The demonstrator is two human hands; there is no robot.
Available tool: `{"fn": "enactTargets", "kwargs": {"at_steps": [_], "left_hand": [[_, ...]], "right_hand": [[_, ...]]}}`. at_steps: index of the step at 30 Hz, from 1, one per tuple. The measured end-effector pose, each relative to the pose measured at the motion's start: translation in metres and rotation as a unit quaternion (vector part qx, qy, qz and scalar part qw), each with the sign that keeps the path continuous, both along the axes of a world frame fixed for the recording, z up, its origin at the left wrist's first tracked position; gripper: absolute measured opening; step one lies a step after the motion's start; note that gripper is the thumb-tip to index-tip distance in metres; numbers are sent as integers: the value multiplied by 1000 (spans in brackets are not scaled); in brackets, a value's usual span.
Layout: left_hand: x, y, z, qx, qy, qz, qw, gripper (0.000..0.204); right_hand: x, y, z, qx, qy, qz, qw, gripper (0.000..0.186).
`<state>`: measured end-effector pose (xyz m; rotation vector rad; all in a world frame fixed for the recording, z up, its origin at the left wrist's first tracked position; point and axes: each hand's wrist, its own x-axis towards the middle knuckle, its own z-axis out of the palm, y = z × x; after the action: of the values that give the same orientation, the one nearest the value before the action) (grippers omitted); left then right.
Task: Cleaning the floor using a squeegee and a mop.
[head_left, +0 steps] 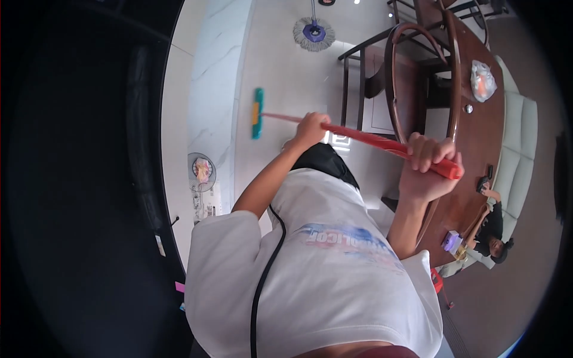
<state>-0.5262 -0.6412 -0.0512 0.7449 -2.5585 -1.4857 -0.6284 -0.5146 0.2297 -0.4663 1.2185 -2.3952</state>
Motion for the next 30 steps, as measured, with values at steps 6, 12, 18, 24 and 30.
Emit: {"fn": "enactTargets", "kwargs": {"at_steps": [6, 12, 18, 24, 30], "left_hand": [[-124, 28, 29, 73, 43, -60, 995, 18], [-167, 40, 28, 142, 34, -229, 963, 17], [-136, 10, 7, 110, -51, -207, 971, 21], [-102, -57, 2, 143, -142, -43, 979, 18], [-47, -117, -32, -12, -28, 17, 999, 12]], "right_hand": [[-64, 0, 36, -25, 108, -47, 993, 43], [-107, 26, 36, -19, 40, -162, 986, 49], [-146, -5, -1, 13, -56, -151, 987, 53], [-151, -71, -28, -21, -70, -25, 997, 53], [-108, -138, -46, -39, -50, 55, 997, 52]]}}
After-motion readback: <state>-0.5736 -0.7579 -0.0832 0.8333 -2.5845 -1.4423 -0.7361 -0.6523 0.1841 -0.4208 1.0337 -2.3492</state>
